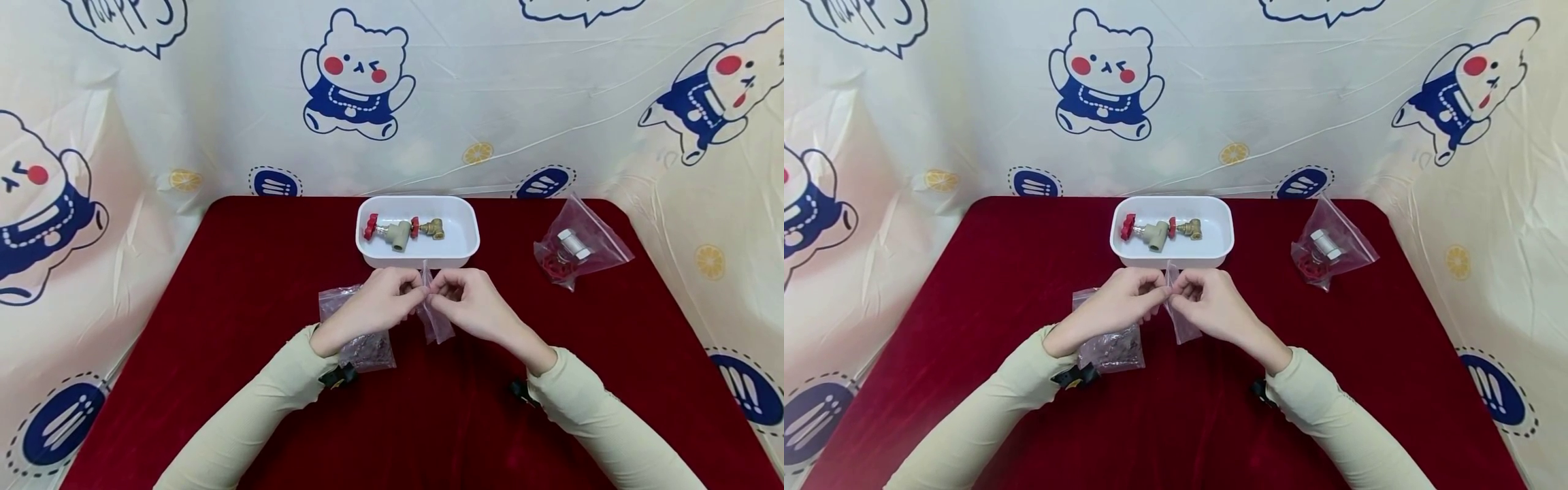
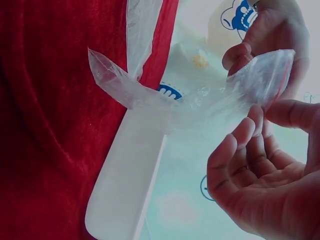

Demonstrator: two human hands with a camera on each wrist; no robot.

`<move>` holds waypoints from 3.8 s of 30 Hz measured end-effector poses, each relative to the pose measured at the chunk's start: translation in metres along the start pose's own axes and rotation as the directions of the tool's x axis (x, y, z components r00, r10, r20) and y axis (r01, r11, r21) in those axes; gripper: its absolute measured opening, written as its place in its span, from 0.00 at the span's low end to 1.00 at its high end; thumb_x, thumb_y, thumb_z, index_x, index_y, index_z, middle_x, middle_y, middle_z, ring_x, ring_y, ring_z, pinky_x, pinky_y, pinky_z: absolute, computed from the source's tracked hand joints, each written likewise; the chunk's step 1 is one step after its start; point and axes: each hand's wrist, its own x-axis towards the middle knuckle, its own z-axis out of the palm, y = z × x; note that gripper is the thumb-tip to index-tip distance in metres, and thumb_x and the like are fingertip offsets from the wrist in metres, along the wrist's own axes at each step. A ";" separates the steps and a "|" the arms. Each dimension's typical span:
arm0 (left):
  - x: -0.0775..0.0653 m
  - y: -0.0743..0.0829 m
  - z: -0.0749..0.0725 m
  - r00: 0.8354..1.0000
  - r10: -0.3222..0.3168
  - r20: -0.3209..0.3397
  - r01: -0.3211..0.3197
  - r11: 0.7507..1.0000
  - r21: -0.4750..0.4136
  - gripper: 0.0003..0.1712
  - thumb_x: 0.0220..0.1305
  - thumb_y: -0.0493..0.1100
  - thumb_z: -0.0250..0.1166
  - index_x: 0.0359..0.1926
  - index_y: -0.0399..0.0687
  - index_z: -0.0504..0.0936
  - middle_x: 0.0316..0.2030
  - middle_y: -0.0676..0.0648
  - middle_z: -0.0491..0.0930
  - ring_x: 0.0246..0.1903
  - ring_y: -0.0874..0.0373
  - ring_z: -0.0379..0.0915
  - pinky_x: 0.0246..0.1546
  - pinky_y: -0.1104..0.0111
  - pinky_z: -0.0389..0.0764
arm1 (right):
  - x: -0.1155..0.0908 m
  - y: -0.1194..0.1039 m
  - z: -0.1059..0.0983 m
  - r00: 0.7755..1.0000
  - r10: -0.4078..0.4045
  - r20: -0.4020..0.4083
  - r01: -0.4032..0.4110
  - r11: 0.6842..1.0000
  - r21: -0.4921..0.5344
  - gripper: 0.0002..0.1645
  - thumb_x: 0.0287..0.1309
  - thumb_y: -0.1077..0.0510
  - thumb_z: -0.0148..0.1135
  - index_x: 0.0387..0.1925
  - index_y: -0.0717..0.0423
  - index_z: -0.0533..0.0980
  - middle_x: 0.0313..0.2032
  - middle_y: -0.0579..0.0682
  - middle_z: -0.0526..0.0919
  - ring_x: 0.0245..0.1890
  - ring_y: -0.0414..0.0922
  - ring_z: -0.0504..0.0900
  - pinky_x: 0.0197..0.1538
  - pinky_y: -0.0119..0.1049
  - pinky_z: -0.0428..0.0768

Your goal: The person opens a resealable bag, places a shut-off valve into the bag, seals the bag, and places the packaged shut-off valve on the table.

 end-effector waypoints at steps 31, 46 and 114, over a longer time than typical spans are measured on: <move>0.000 -0.002 -0.003 0.998 0.021 -0.065 -0.017 0.998 0.058 0.15 0.72 0.38 0.62 0.25 0.48 0.78 0.17 0.54 0.68 0.17 0.63 0.61 0.22 0.70 0.65 | -0.002 0.001 -0.002 0.999 0.015 -0.052 -0.017 0.999 -0.028 0.04 0.62 0.66 0.68 0.32 0.56 0.85 0.28 0.45 0.84 0.28 0.43 0.81 0.33 0.34 0.79; -0.005 -0.002 -0.006 0.989 0.083 -0.126 -0.069 0.992 0.107 0.09 0.71 0.39 0.67 0.32 0.49 0.79 0.20 0.54 0.73 0.19 0.62 0.66 0.24 0.68 0.70 | -0.003 0.001 -0.003 0.997 0.056 -0.050 -0.057 0.998 -0.017 0.03 0.64 0.64 0.67 0.34 0.57 0.85 0.26 0.45 0.86 0.25 0.42 0.81 0.29 0.33 0.76; -0.014 -0.004 -0.018 0.962 0.268 0.057 -0.269 0.883 0.384 0.05 0.78 0.40 0.64 0.47 0.56 0.84 0.34 0.60 0.79 0.30 0.63 0.71 0.33 0.66 0.77 | -0.009 0.002 -0.022 0.960 -0.197 0.198 0.224 0.967 -0.125 0.08 0.68 0.65 0.70 0.42 0.49 0.84 0.37 0.41 0.85 0.34 0.41 0.80 0.38 0.36 0.80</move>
